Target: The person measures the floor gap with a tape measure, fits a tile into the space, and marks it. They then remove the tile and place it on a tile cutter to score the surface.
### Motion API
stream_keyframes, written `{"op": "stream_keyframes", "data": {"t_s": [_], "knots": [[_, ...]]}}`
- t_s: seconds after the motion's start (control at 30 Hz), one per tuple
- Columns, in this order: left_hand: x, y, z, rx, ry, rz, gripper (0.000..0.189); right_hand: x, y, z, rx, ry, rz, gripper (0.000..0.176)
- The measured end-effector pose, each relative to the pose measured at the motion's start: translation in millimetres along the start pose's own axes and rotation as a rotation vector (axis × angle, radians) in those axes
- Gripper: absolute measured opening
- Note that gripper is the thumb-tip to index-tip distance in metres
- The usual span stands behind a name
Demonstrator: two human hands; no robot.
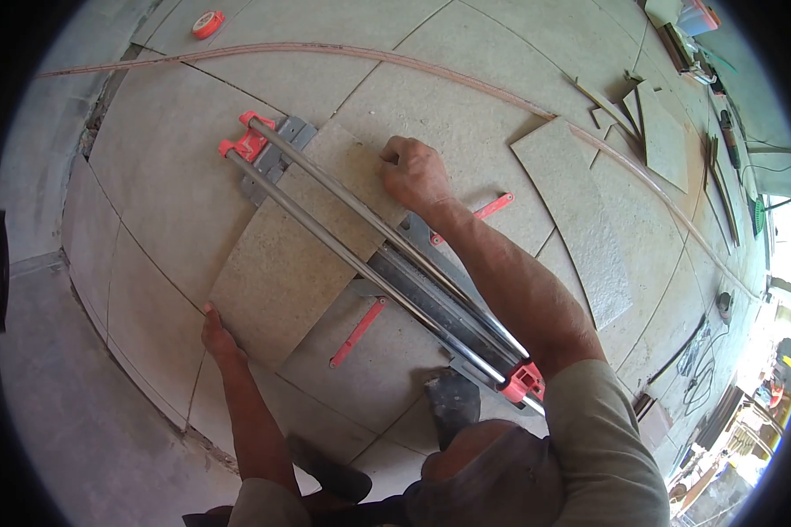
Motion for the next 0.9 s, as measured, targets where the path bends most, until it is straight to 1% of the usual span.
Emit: {"op": "stream_keyframes", "data": {"t_s": [0.13, 0.17, 0.23, 0.37, 0.43, 0.53, 0.63, 0.77, 0.8, 0.9], "knots": [[-3, -2, 4, -0.025, 0.001, 0.002, 0.064, 1, 2, -5, 0.015, 0.017, -0.002, 0.025], [-1, 2, 5, -0.024, -0.003, 0.011, 0.064, 0, 2, -5, 0.033, -0.007, -0.020, 0.024], [0, -1, -1, -0.028, 0.036, -0.051, 0.071, 0, 2, -5, 0.053, -0.027, -0.039, 0.023], [-3, -5, 3, -0.049, 0.026, -0.060, 0.072, 3, 1, 0, 0.045, -0.050, -0.053, 0.023], [-6, -3, 4, -0.033, 0.051, -0.029, 0.073, 3, 0, 0, 0.048, -0.051, -0.056, 0.024], [-1, 1, 2, 0.005, -0.012, 0.005, 0.068, 2, 1, -2, 0.026, -0.037, -0.053, 0.025], [3, 2, -1, 0.011, -0.031, 0.005, 0.069, -4, 2, -1, -0.005, -0.025, -0.069, 0.029], [1, 2, -4, 0.005, 0.010, 0.028, 0.068, -34, 34, 4, -0.058, 0.052, 0.024, 0.032], [3, 2, -5, -0.013, -0.005, 0.005, 0.067, -48, 49, 6, -0.056, 0.076, 0.051, 0.033], [2, 0, -2, -0.046, -0.008, -0.013, 0.067, -115, 103, 24, -0.049, 0.032, 0.102, 0.030]]}}
Point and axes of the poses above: each hand's wrist, its own x-axis towards the middle knuckle, its own y-axis out of the back of the hand, z = x × y, the point moved 9 cm from there along x, towards the middle knuckle, and after that the axes turned 4 degrees about -y, right-handed, at the moved point
